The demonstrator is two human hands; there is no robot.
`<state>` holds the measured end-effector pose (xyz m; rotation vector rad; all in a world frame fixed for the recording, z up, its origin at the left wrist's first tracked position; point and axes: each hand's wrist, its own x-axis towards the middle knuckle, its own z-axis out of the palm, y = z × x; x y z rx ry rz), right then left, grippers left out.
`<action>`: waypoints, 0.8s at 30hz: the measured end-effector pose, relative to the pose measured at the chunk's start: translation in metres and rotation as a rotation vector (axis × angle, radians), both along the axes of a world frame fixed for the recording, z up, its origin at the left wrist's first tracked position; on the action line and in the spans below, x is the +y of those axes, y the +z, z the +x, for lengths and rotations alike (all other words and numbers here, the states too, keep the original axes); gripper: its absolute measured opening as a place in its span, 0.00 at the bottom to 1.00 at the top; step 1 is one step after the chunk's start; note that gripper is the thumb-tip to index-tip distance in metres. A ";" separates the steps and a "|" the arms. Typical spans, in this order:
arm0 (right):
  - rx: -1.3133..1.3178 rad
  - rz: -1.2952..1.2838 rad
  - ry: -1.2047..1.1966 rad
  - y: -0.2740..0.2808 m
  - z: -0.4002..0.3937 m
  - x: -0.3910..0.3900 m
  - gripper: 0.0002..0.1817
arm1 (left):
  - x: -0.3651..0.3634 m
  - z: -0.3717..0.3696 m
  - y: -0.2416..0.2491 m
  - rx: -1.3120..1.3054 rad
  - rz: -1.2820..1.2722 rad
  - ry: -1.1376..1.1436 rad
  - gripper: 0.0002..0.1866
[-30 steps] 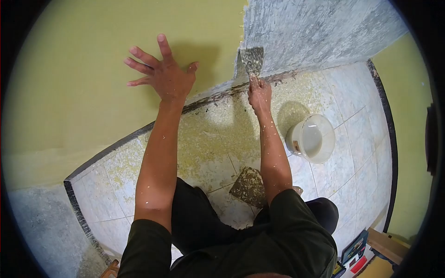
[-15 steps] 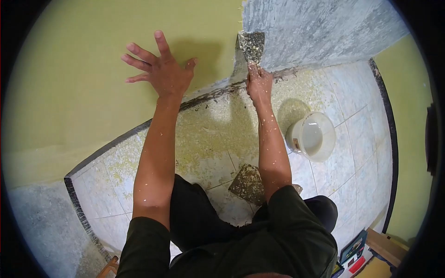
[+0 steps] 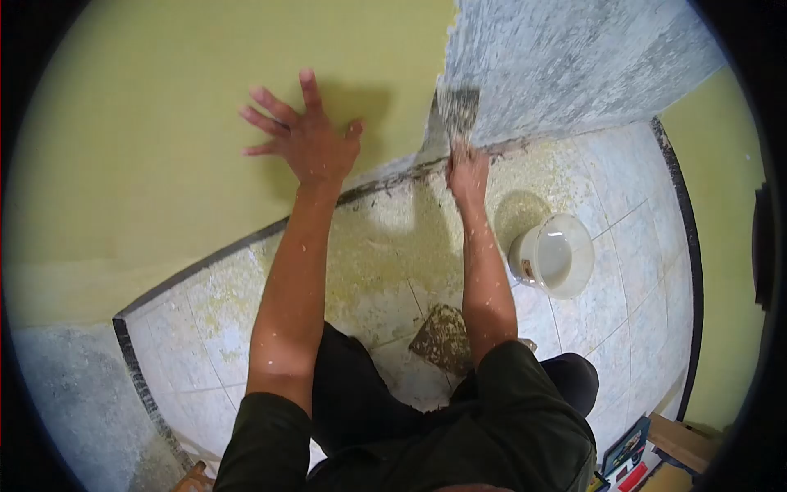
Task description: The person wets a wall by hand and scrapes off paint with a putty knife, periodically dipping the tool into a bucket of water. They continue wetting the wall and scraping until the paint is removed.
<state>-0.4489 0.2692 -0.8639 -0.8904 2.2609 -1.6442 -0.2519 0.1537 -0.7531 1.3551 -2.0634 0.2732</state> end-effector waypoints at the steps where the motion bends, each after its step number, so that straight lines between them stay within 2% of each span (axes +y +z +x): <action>1: 0.177 -0.077 0.037 0.011 0.000 0.001 0.28 | 0.004 0.004 -0.003 -0.015 0.025 0.006 0.63; 2: -0.095 0.031 0.045 0.035 -0.003 -0.002 0.29 | 0.002 0.004 -0.003 -0.018 0.020 0.003 0.63; 3: -0.097 0.035 0.036 0.027 -0.003 0.004 0.29 | 0.000 0.001 0.000 -0.013 0.000 -0.008 0.64; 5: 0.192 0.038 0.048 0.004 -0.006 0.003 0.29 | 0.002 0.002 -0.005 0.000 -0.026 -0.029 0.64; 6: -0.109 0.136 -0.035 -0.015 -0.006 0.004 0.30 | -0.001 0.004 -0.004 0.002 -0.043 -0.035 0.65; 11: -0.196 0.159 0.029 0.020 -0.006 0.001 0.29 | 0.000 0.002 -0.003 0.008 -0.014 -0.013 0.66; 13: -0.174 0.052 0.040 0.044 -0.011 -0.002 0.28 | 0.002 0.001 -0.003 0.025 -0.035 -0.039 0.66; 14: 0.283 0.019 0.012 0.023 -0.017 -0.003 0.28 | 0.002 0.003 -0.005 0.028 -0.040 -0.050 0.66; 17: 0.414 0.071 -0.053 -0.043 -0.027 0.003 0.29 | -0.001 0.001 -0.002 0.000 -0.046 -0.039 0.67; 18: -0.098 0.167 -0.049 -0.014 -0.018 0.007 0.29 | -0.002 0.001 -0.003 -0.039 -0.026 -0.012 0.69; 20: -0.076 0.200 -0.005 0.032 -0.021 0.005 0.30 | -0.006 -0.002 0.000 -0.024 -0.057 -0.010 0.69; 21: -0.065 0.240 0.030 0.039 -0.022 0.007 0.30 | -0.002 -0.001 -0.004 -0.018 -0.080 -0.018 0.70; 22: -0.105 0.081 0.008 0.041 -0.022 0.001 0.30 | 0.001 0.001 -0.008 -0.025 -0.068 -0.020 0.70; 24: -0.020 0.133 -0.005 0.033 -0.015 0.010 0.30 | -0.002 -0.001 -0.005 -0.017 -0.078 -0.008 0.70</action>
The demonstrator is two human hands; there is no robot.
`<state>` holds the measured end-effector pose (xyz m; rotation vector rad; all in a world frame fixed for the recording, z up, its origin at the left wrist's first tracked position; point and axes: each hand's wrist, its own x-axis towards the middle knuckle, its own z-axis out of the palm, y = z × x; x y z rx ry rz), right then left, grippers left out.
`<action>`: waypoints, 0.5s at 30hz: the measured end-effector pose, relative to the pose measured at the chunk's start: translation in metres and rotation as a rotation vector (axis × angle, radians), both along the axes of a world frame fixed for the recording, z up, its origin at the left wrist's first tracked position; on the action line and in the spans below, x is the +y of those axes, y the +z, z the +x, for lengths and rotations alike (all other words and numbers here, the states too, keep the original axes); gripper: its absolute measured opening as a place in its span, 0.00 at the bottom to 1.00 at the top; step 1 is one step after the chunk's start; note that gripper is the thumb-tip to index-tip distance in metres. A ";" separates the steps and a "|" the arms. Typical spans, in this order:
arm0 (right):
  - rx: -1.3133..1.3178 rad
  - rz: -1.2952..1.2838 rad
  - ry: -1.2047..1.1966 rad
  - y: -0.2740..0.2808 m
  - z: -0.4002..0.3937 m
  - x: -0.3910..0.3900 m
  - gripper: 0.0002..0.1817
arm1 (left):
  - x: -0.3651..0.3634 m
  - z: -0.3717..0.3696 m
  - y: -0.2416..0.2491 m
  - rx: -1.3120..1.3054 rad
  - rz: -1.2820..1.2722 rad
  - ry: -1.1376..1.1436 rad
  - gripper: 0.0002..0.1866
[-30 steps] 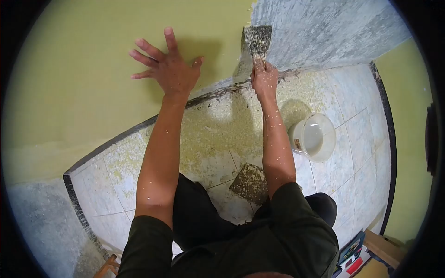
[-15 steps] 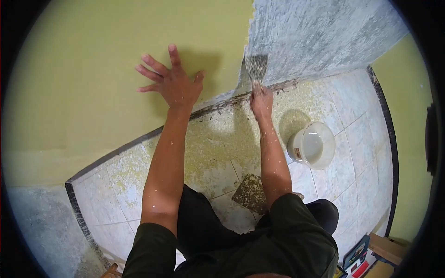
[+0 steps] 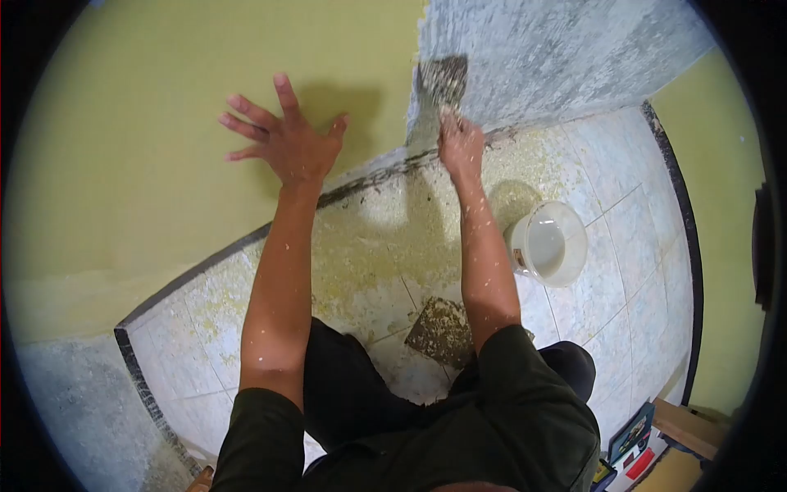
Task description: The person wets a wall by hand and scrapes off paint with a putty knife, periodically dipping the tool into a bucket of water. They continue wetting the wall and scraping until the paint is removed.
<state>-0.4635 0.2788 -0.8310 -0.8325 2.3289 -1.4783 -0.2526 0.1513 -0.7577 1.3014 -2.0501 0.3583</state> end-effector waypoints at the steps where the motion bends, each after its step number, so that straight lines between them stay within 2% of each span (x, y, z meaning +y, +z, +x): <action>1: 0.095 0.038 0.006 -0.006 0.001 -0.003 0.29 | -0.003 -0.003 0.002 0.010 -0.021 -0.005 0.70; 2: 0.306 0.023 0.019 -0.052 -0.007 -0.003 0.29 | -0.002 -0.001 -0.001 0.000 -0.010 0.003 0.70; 5: 0.243 -0.102 -0.022 -0.067 -0.001 -0.007 0.30 | -0.006 -0.003 -0.001 0.041 -0.028 -0.015 0.69; 7: 0.164 -0.081 0.018 -0.024 0.000 -0.010 0.30 | 0.000 0.001 -0.007 0.070 -0.025 -0.043 0.68; 9: -0.216 -0.109 0.049 0.022 0.000 -0.014 0.31 | -0.002 -0.001 -0.003 0.076 -0.037 -0.042 0.67; 10: 0.108 -0.125 0.063 0.018 0.003 -0.009 0.30 | -0.001 -0.001 -0.004 0.078 -0.045 -0.053 0.67; 12: 0.186 -0.104 0.030 -0.024 0.003 -0.004 0.30 | -0.003 0.000 -0.005 0.087 -0.059 -0.060 0.67; 14: 0.277 0.040 -0.004 -0.075 0.000 0.000 0.30 | -0.001 -0.002 -0.003 0.090 -0.041 -0.047 0.67; 15: 0.283 0.037 0.003 -0.071 -0.001 -0.005 0.30 | -0.001 -0.002 -0.004 0.083 -0.011 -0.029 0.67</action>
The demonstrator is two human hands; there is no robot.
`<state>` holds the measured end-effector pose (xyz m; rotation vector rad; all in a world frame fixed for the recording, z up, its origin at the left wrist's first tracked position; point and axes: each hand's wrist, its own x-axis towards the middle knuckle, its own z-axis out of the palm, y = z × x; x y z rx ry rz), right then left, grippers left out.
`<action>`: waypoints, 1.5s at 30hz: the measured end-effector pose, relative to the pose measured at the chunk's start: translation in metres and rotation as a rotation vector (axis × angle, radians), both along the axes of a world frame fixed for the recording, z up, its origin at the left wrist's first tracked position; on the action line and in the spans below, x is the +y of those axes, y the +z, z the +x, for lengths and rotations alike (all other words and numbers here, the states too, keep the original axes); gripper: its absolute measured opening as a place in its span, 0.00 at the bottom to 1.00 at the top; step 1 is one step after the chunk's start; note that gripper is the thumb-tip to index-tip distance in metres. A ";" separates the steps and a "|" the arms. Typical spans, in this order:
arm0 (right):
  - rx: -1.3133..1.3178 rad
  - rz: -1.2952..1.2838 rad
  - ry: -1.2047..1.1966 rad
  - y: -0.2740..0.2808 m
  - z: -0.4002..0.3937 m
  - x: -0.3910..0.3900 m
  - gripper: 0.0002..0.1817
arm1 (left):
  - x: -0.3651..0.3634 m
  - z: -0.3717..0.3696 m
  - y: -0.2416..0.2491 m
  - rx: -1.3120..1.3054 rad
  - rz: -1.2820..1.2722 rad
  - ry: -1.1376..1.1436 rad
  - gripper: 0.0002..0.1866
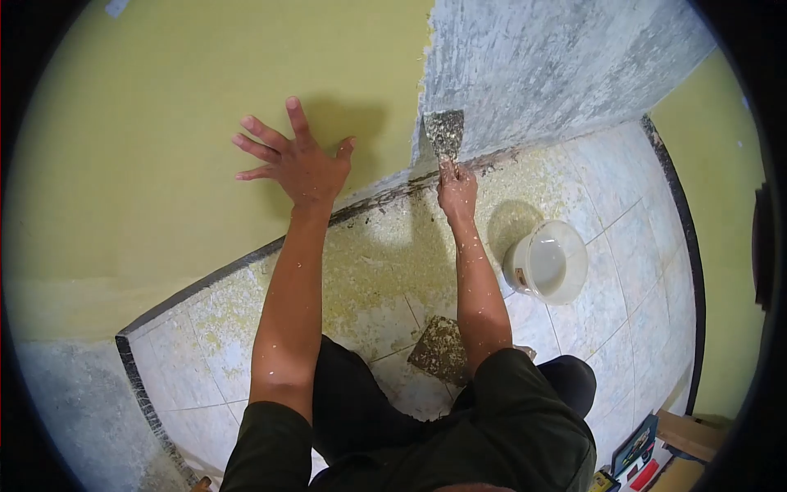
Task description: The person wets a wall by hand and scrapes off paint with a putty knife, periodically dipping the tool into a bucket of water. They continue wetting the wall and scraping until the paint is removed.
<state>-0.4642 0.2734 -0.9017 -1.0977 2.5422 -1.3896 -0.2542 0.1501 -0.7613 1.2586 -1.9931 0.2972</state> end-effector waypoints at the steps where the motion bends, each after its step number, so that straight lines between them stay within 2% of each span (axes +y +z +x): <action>1: 0.002 -0.066 0.023 0.009 0.001 -0.003 0.29 | -0.001 0.001 0.002 0.000 0.009 0.010 0.67; 4: 0.028 -0.096 0.067 0.061 0.005 -0.003 0.29 | 0.002 0.001 0.000 -0.082 0.040 0.036 0.69; 6: -0.401 -0.178 0.041 0.093 0.015 -0.001 0.27 | 0.000 0.002 0.002 -0.082 0.027 0.031 0.69; 7: 0.108 -0.144 0.034 0.075 0.015 -0.004 0.25 | 0.000 0.001 0.001 -0.079 0.020 0.024 0.69; 8: 0.119 -0.156 0.031 0.060 0.012 -0.004 0.25 | 0.001 0.000 0.000 -0.034 0.004 0.009 0.68; 10: -0.347 -0.026 -0.064 0.067 0.031 0.006 0.24 | -0.003 -0.002 0.004 0.018 -0.016 -0.001 0.67; 11: -0.124 -0.042 -0.030 0.053 0.026 0.001 0.25 | -0.003 -0.003 0.005 0.017 -0.004 0.005 0.66; 12: -0.128 -0.023 -0.024 0.060 0.023 -0.002 0.25 | 0.002 0.000 0.003 0.006 0.026 0.010 0.66; 14: -0.381 -0.045 -0.044 0.098 0.015 -0.003 0.24 | 0.002 0.001 0.001 0.011 0.022 0.004 0.66; 15: -0.424 -0.043 -0.021 0.111 0.013 0.002 0.24 | 0.001 0.000 0.002 0.023 -0.011 -0.009 0.66; 18: -0.348 -0.091 -0.005 0.080 0.014 0.003 0.24 | 0.003 0.000 0.007 -0.078 0.062 0.056 0.68; 19: -0.413 -0.110 -0.006 0.076 0.019 0.003 0.25 | 0.001 -0.001 0.008 -0.069 0.052 0.056 0.68; 23: -0.390 -0.073 0.035 0.103 0.014 -0.002 0.27 | 0.001 0.002 0.004 -0.077 0.073 0.049 0.67; 26: -0.306 -0.090 0.052 0.088 0.008 -0.001 0.27 | 0.003 0.002 0.002 -0.080 0.059 0.030 0.66; 27: -0.311 -0.091 0.012 0.066 0.005 0.001 0.25 | 0.001 0.002 0.004 -0.082 0.059 0.033 0.65; 30: -0.342 -0.026 -0.067 0.052 0.012 -0.001 0.23 | 0.004 0.002 0.008 -0.111 0.072 0.068 0.65; 31: -0.067 -0.165 0.087 0.053 0.010 -0.004 0.23 | 0.004 0.002 0.007 -0.115 0.083 0.072 0.65; 32: -0.075 -0.148 0.086 0.053 0.005 -0.006 0.23 | 0.002 0.002 0.007 -0.094 0.070 0.052 0.65; 34: -0.445 -0.127 0.003 0.122 0.019 -0.006 0.23 | 0.007 0.003 0.005 -0.073 0.058 0.022 0.64; 36: -0.350 -0.080 0.003 0.093 0.012 -0.003 0.25 | 0.005 0.004 0.007 -0.089 0.050 0.032 0.65; 38: 0.004 0.000 -0.031 0.038 0.007 0.002 0.27 | 0.008 0.003 0.009 -0.095 0.048 0.042 0.65; 39: -0.407 -0.099 -0.074 0.029 0.009 -0.002 0.29 | 0.008 0.003 0.009 -0.110 0.072 0.051 0.65; 42: -0.476 0.004 0.039 0.100 0.014 0.002 0.28 | 0.006 0.002 0.007 -0.032 0.062 0.023 0.60; 44: -0.417 -0.053 0.004 0.089 0.009 0.002 0.27 | 0.009 0.005 0.004 -0.076 0.080 0.034 0.62; 45: -0.268 -0.087 0.062 0.068 0.005 0.002 0.25 | 0.007 0.003 0.009 -0.106 0.069 0.049 0.65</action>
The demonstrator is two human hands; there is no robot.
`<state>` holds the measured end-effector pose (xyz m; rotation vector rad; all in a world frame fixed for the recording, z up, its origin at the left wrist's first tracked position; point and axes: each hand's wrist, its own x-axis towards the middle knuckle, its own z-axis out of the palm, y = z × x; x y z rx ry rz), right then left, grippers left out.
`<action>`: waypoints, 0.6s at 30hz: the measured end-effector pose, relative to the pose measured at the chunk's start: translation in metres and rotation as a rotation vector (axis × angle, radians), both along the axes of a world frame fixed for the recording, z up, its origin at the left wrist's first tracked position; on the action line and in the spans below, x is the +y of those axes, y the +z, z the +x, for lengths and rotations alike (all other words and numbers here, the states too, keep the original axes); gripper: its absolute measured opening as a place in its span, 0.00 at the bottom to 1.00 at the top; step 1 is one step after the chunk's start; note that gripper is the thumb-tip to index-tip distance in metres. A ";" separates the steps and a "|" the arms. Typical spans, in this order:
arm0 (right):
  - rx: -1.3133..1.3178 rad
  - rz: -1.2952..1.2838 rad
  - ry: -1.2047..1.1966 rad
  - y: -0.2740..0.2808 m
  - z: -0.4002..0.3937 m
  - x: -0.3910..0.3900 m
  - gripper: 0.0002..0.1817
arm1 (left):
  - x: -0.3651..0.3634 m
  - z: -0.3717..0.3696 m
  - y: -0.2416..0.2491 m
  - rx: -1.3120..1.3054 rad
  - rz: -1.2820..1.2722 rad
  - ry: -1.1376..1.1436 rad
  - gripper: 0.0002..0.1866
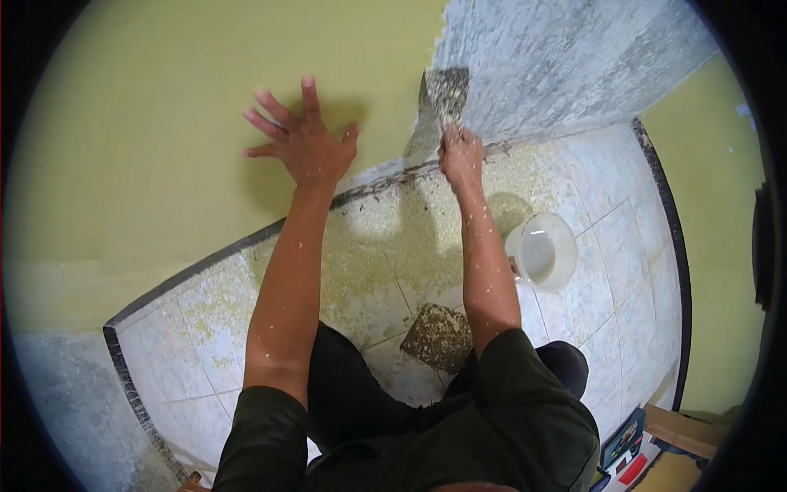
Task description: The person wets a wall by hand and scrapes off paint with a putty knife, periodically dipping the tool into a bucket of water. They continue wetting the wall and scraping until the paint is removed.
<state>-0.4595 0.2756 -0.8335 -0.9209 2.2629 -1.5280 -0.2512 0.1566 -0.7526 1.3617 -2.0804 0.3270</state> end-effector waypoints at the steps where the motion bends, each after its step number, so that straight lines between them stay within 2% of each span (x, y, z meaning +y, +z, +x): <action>1: 0.157 -0.055 0.050 -0.016 -0.006 -0.006 0.23 | -0.001 -0.002 0.004 0.010 -0.019 -0.003 0.65; 2: 0.046 0.132 0.015 -0.028 -0.011 -0.005 0.17 | 0.003 0.000 0.003 0.008 -0.001 -0.012 0.65; 3: 0.050 0.120 0.017 -0.028 -0.010 -0.006 0.17 | 0.004 0.002 0.004 0.004 0.019 -0.017 0.65; 5: 0.211 0.088 0.087 -0.035 -0.008 -0.007 0.16 | 0.001 0.000 0.005 0.015 -0.001 -0.014 0.65; 6: 0.375 0.017 0.073 -0.038 -0.015 -0.017 0.12 | 0.003 0.001 0.002 0.019 0.000 -0.017 0.65; 7: 0.364 0.034 0.079 -0.023 -0.006 -0.011 0.12 | 0.005 0.003 -0.001 0.009 0.018 -0.015 0.65; 9: -0.398 -0.052 0.019 0.041 0.010 -0.004 0.13 | 0.004 0.002 0.002 0.082 -0.008 -0.058 0.62; 10: -0.031 0.019 0.062 0.016 -0.001 -0.006 0.18 | 0.004 0.001 0.004 0.088 -0.023 -0.066 0.62; 12: -0.076 0.009 -0.020 -0.029 -0.005 -0.007 0.20 | 0.006 0.003 0.004 0.008 0.025 -0.034 0.64; 13: -0.130 0.019 -0.095 -0.026 0.000 -0.006 0.23 | 0.004 0.001 0.009 0.015 0.014 -0.032 0.64; 15: -0.102 0.085 -0.051 -0.009 -0.004 -0.008 0.23 | 0.008 0.001 0.007 0.083 0.041 -0.050 0.61; 17: 0.010 0.019 -0.005 0.027 -0.003 -0.011 0.20 | 0.010 0.003 0.007 0.071 0.062 -0.041 0.61; 18: -0.298 0.061 0.029 0.066 0.008 -0.004 0.16 | 0.009 0.001 0.010 0.072 0.053 -0.042 0.61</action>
